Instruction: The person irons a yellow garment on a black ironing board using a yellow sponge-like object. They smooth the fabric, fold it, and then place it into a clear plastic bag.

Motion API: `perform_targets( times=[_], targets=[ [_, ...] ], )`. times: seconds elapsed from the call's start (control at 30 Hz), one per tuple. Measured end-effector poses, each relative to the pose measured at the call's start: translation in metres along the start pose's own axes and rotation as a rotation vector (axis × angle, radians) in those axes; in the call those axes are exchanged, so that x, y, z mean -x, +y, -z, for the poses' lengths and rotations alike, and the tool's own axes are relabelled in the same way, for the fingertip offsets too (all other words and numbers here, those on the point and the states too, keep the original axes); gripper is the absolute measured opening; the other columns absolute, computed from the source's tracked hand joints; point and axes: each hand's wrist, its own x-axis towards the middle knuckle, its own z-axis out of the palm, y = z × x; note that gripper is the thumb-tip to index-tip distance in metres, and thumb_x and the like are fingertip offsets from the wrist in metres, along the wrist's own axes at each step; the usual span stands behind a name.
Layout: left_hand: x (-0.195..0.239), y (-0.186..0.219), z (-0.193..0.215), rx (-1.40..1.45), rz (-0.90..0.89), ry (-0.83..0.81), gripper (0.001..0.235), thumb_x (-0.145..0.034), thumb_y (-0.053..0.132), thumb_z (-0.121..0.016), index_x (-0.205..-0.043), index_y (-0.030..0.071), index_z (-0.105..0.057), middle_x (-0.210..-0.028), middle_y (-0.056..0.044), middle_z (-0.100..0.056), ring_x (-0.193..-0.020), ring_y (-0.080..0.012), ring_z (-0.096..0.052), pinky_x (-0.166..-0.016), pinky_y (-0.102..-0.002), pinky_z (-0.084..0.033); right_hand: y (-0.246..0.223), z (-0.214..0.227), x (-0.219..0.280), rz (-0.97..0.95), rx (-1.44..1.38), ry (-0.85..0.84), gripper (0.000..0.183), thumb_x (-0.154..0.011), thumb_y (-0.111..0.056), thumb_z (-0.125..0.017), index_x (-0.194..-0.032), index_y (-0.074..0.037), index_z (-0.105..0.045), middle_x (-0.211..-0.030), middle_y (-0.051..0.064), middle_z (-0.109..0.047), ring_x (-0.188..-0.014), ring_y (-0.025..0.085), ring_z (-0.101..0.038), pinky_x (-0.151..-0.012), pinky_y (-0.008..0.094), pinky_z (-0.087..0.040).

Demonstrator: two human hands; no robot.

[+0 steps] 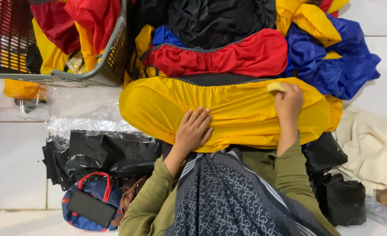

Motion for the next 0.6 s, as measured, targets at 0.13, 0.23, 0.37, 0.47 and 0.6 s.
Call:
perform_targets(
  times=[0.13,0.23,0.37,0.47,0.6],
  targets=[
    [0.002,-0.001,-0.001,0.005,0.000,0.014,0.036,-0.096,0.038,-0.063,-0.123,0.015,-0.069,-0.134,-0.007,-0.067,-0.133,-0.0283,-0.057,-0.117,-0.048,-0.036,-0.052,0.008,0.006,-0.094,0.092,0.135,0.038,-0.084,-0.018,-0.086,-0.118,-0.010,-0.070,-0.108,0.008,-0.063,-0.100,0.034,-0.062,-0.077,0.050,-0.055],
    [0.004,0.002,-0.001,0.010,-0.004,0.030,0.035,-0.095,0.037,-0.064,-0.122,0.015,-0.070,-0.133,-0.007,-0.067,-0.133,-0.0281,-0.058,-0.117,-0.048,-0.037,-0.146,0.010,0.027,0.278,-0.299,0.140,0.033,-0.091,-0.011,-0.079,-0.116,0.004,-0.064,-0.106,0.025,-0.062,-0.102,0.048,-0.059,-0.089,0.055,-0.049],
    [0.002,-0.005,-0.002,0.030,-0.019,0.039,0.034,-0.094,0.036,-0.065,-0.121,0.015,-0.070,-0.130,-0.008,-0.068,-0.132,-0.0290,-0.058,-0.117,-0.049,-0.036,-0.175,-0.010,0.034,0.554,-0.371,-0.144,0.028,-0.087,-0.004,-0.063,-0.108,-0.018,-0.073,-0.118,0.003,-0.059,-0.113,0.033,-0.058,-0.094,0.047,-0.048],
    [0.008,-0.010,0.013,0.118,0.010,0.052,0.031,-0.091,0.028,-0.071,-0.117,0.012,-0.072,-0.132,-0.010,-0.068,-0.133,-0.0322,-0.058,-0.116,-0.049,-0.039,-0.119,-0.004,0.022,0.468,-0.030,-0.032,0.023,-0.081,-0.009,-0.072,-0.098,-0.023,-0.072,-0.112,-0.001,-0.056,-0.109,0.029,-0.056,-0.085,0.045,-0.048],
    [0.009,-0.042,0.065,0.029,0.212,0.210,0.031,-0.091,0.021,-0.074,-0.121,0.014,-0.074,-0.139,-0.009,-0.065,-0.139,-0.0357,-0.051,-0.116,-0.047,-0.037,-0.047,0.023,-0.005,-0.231,0.350,-0.072,0.018,-0.081,-0.014,-0.072,-0.097,-0.022,-0.067,-0.112,0.002,-0.056,-0.097,0.037,-0.056,-0.077,0.051,-0.044]
  ],
)
